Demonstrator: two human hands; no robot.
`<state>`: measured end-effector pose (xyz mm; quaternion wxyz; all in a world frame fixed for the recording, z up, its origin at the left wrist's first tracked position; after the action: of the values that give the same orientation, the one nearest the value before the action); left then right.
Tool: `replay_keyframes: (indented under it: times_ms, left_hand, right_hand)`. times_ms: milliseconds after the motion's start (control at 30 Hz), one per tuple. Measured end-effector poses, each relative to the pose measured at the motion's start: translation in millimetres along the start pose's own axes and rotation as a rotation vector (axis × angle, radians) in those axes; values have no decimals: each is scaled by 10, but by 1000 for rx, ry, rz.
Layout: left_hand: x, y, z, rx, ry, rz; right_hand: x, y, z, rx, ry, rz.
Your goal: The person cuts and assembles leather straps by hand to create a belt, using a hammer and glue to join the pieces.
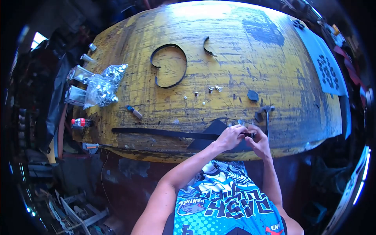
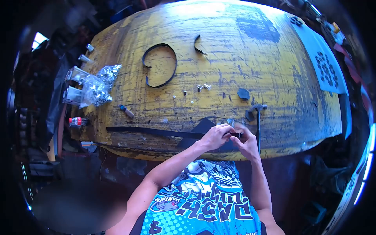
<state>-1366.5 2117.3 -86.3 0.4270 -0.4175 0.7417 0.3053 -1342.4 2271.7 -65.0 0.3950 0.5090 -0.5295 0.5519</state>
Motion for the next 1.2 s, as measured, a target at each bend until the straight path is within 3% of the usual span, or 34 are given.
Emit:
replay_keyframes:
  times_ms: [33, 167, 233, 333, 367, 433, 500, 567, 700, 800, 867, 900, 1000, 1033, 1100, 1167, 1200]
  left_hand:
    - [-20, 68, -50, -1, -16, 34]
    - [419, -132, -509, 47, 303, -211]
    - [742, -342, -842, 70, 448, -359]
    - [1017, -392, -1117, 3, 494, -376]
    - [931, -299, -1128, -29, 502, -324]
    - [631, 133, -1040, -90, 518, -213]
    - [457, 510, -921, -36, 489, -151]
    - [310, 683, -932, -60, 543, -82]
    - [605, 411, -1571, -221, 563, -181]
    - [1229, -19, -2421, -384, 745, -328]
    - [1657, -257, -2897, -582, 878, -285]
    - [1863, -315, -3049, -554, 891, -288]
    - [2349, -379, -3330, -436, 826, -307]
    - [2302, -413, -3318, -399, 776, -307]
    - [1919, -525, -3266, -323, 700, -313]
    - [1385, -870, -3116, -350, 779, -146]
    - [1226, -1075, -3044, -382, 662, -128]
  right_hand:
    - [11, 92, -106, -75, -51, 22]
    - [-4, 532, -1360, -427, -259, -1]
    - [-306, 703, -2472, -596, -298, -24]
    - [-1039, 952, -4260, -792, -340, -31]
    - [-1143, 974, -4670, -820, -291, 30]
    - [-1267, 1072, -5352, -895, -330, -40]
    - [-1610, 1222, -6205, -958, -315, -80]
    - [-1523, 1178, -6058, -977, -566, -171]
    - [-1024, 1331, -5434, -989, -1061, -380]
    - [-988, 1547, -3799, -680, -599, -261]
    - [54, 1338, -1194, -592, -468, -111]
    - [269, 1325, -216, -468, -380, -57]
    - [46, 1438, 1817, -121, -65, 88]
    - [-146, 1516, 2278, -20, 9, 117]
    - [-107, 1578, 3031, -111, 217, 355]
    - [-10, 1588, 3360, -121, 267, 367]
    - [62, 1599, 3524, -113, 289, 366]
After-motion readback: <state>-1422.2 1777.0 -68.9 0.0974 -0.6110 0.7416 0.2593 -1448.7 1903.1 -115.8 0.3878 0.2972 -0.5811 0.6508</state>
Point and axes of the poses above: each hand's wrist, its own y-axis towards the middle knuckle, its own z-axis out of the palm, x = y × z, the point moved 5 cm from there along y, towards the middle knuckle, and after that the axes turned 2 degrees about -x, right-handed, at the moved point
